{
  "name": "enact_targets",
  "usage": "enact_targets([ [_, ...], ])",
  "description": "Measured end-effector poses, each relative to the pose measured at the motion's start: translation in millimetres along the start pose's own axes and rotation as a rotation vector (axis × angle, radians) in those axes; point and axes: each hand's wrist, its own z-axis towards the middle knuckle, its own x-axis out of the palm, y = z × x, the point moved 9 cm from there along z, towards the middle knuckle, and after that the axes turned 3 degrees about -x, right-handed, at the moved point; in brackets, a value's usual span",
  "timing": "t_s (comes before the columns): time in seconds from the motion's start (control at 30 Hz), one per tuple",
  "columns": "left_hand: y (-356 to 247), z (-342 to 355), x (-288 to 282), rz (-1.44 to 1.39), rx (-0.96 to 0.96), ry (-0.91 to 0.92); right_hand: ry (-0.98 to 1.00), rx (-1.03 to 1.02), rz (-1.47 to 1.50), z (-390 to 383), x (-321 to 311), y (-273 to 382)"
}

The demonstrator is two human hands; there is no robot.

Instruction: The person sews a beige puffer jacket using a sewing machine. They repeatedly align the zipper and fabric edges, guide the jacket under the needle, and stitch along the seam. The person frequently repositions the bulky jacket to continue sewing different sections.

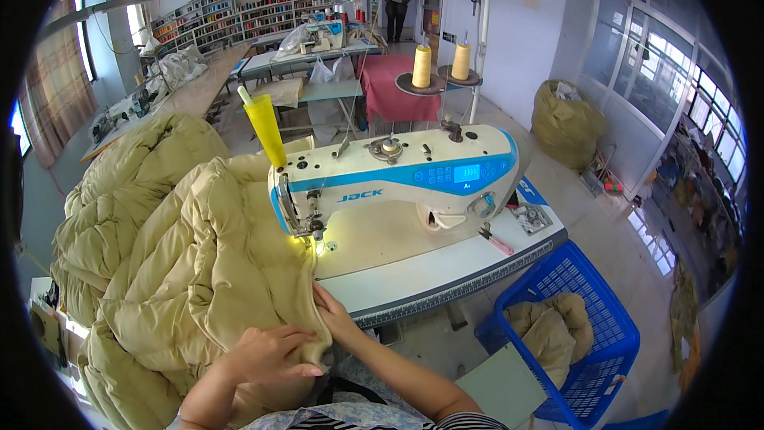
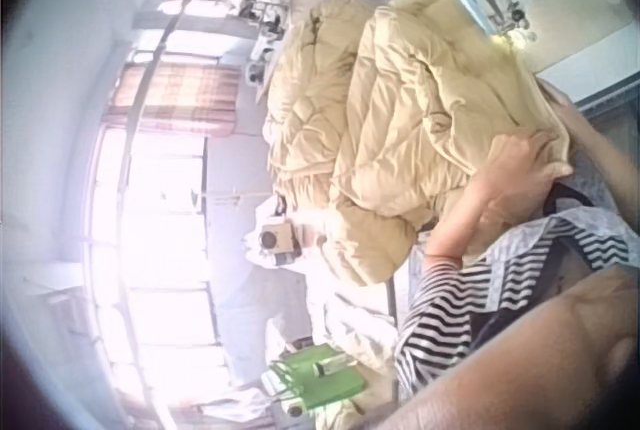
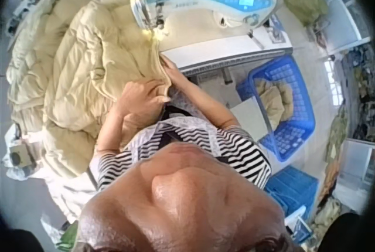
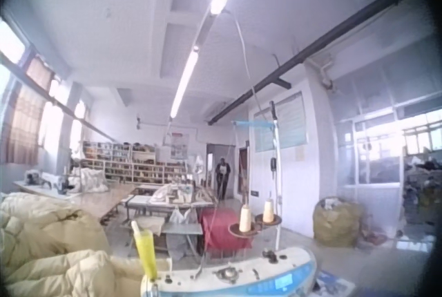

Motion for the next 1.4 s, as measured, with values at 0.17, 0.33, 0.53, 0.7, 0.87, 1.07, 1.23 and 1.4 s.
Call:
enact_targets([
  [0.17,53,45,-27,-0.249,-0.212,-0.317,0.040,0.173,-0.073,-25,7,-14],
  [0.33,97,98,32,0.000,-0.254,-0.074,0.215,-0.174,-0.708,-47,37,19],
  [0.53,115,100,42,-0.076,-0.213,-0.192,0.262,-0.311,-0.782,-45,52,37],
  [0.7,117,105,57,0.072,-0.147,-0.146,0.283,-0.308,-0.843,-39,55,35],
  [0.87,118,101,58,0.077,-0.162,-0.321,0.291,-0.320,-0.914,-47,44,25],
  [1.07,119,112,72,0.019,-0.115,-0.152,0.191,-0.281,-1.021,-30,24,-12],
  [1.23,129,112,65,-0.192,-0.125,-0.257,0.308,-0.440,-0.978,-31,37,1],
  [1.4,132,93,48,-0.464,-0.164,-0.412,0.010,-0.241,-0.837,-26,11,32],
])
